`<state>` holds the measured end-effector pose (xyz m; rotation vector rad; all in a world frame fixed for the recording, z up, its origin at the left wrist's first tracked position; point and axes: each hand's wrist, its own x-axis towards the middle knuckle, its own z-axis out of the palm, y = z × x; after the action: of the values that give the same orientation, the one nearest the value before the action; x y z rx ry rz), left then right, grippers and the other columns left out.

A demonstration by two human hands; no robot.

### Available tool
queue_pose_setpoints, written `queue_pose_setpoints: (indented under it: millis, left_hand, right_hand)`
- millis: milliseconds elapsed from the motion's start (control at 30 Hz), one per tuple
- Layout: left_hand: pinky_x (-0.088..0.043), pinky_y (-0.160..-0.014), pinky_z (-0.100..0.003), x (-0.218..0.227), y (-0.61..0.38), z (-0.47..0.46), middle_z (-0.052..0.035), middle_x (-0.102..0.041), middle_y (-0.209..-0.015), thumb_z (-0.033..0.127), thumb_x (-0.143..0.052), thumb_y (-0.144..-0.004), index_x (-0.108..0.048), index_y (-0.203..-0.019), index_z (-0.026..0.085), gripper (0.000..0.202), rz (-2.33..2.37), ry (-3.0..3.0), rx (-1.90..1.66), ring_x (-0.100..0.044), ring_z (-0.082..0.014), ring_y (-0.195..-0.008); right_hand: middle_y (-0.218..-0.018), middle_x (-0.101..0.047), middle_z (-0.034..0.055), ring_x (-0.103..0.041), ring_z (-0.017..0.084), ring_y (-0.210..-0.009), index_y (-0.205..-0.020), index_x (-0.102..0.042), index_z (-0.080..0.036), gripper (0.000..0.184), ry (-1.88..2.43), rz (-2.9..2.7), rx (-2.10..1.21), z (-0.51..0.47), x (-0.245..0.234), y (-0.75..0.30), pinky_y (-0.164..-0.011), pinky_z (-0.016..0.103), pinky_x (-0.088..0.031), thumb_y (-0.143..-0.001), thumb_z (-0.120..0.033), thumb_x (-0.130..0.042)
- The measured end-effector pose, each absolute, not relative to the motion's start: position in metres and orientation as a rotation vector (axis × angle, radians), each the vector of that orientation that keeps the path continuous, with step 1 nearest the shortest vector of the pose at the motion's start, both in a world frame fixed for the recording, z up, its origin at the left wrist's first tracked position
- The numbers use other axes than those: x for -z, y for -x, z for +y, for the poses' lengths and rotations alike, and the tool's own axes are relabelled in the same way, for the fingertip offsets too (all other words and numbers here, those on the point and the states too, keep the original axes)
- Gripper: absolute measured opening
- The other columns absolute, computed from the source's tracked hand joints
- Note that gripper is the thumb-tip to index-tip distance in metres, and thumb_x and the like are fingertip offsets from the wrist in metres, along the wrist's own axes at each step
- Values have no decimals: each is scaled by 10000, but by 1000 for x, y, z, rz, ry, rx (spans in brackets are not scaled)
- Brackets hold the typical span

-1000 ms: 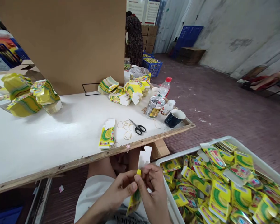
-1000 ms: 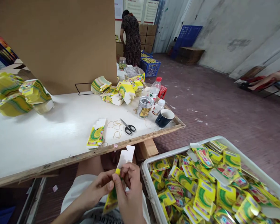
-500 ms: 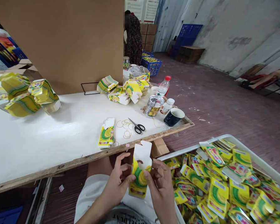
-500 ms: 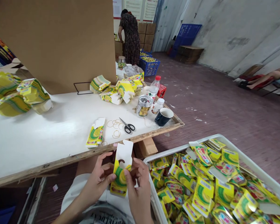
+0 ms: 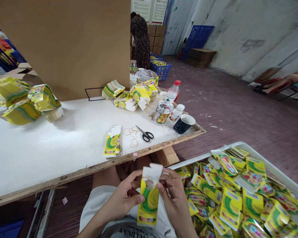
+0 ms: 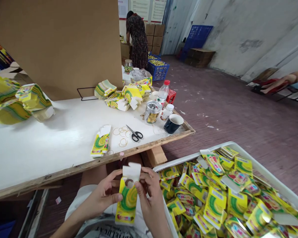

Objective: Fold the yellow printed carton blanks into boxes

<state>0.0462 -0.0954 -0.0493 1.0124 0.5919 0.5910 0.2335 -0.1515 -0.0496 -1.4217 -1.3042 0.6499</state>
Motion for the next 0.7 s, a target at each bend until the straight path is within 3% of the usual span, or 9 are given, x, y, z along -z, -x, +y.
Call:
queue_pose_setpoints:
  millis: [67,133,200,300,400,533,600,700]
  left_hand:
    - [-518,-790,-295,51,-47,-94,-102,-744,-1080,336,-757,-811,-567,-1265,219,505,659,-1077,-626,-700,-236,-973]
    - [-533,-813,-302,53,-48,-93,-106,-747,-1112,312,-748,-814,-627,-1202,213,419,733,-1139,-678,-706,-243,-996]
    - [-535,-874,-323,54,-50,-93,-109,-727,-1186,294,-738,-816,-650,-1199,216,400,786,-1200,-724,-697,-253,-1046]
    - [-528,-908,-338,55,-50,-95,-111,-724,-1205,302,-704,-842,-623,-1272,217,445,784,-1219,-716,-689,-256,-1068]
    - [-532,-861,-326,55,-49,-94,-108,-761,-1117,316,-679,-864,-583,-1315,209,473,731,-1146,-650,-708,-241,-994]
    - [-528,-779,-289,55,-52,-93,-84,-786,-998,275,-802,-746,-628,-1207,195,499,760,-1030,-698,-721,-238,-925]
    - [-532,-747,-284,53,-56,-95,-79,-788,-975,268,-830,-712,-638,-1175,192,507,776,-1013,-708,-726,-237,-890]
    - [-550,-811,-337,49,-59,-96,-121,-761,-1111,321,-771,-780,-615,-1235,196,497,736,-1105,-660,-717,-268,-985]
  right_hand:
    - [-1119,-699,75,-660,214,-1019,-1082,-704,-278,203,1427,-1343,-603,-151,50,-237,-864,307,-530,-968,-338,-546]
    - [-1044,-711,79,-655,230,-1011,-1006,-754,-269,291,1413,-1383,-613,-150,46,-240,-867,328,-528,-984,-405,-497]
    - [-906,-695,69,-660,221,-869,-982,-767,-243,323,1435,-1390,-692,-149,42,-242,-741,300,-542,-951,-463,-533]
    - [-638,-565,-28,-558,149,-563,-1122,-695,-206,318,1534,-1322,-923,-148,39,-239,-515,226,-461,-885,-409,-635]
    - [-552,-451,-83,-472,128,-486,-1119,-632,-197,289,1601,-1258,-963,-147,42,-232,-473,212,-403,-875,-353,-629]
    - [-497,-437,-101,-454,131,-441,-1131,-619,-210,285,1617,-1293,-925,-146,45,-224,-450,218,-377,-885,-353,-623]
    - [-566,-549,-59,-534,147,-499,-1122,-649,-220,284,1618,-1323,-841,-147,45,-223,-487,230,-425,-886,-376,-630]
    - [-896,-717,49,-661,199,-751,-1070,-687,-240,251,1638,-1384,-708,-149,44,-235,-635,273,-509,-898,-409,-617]
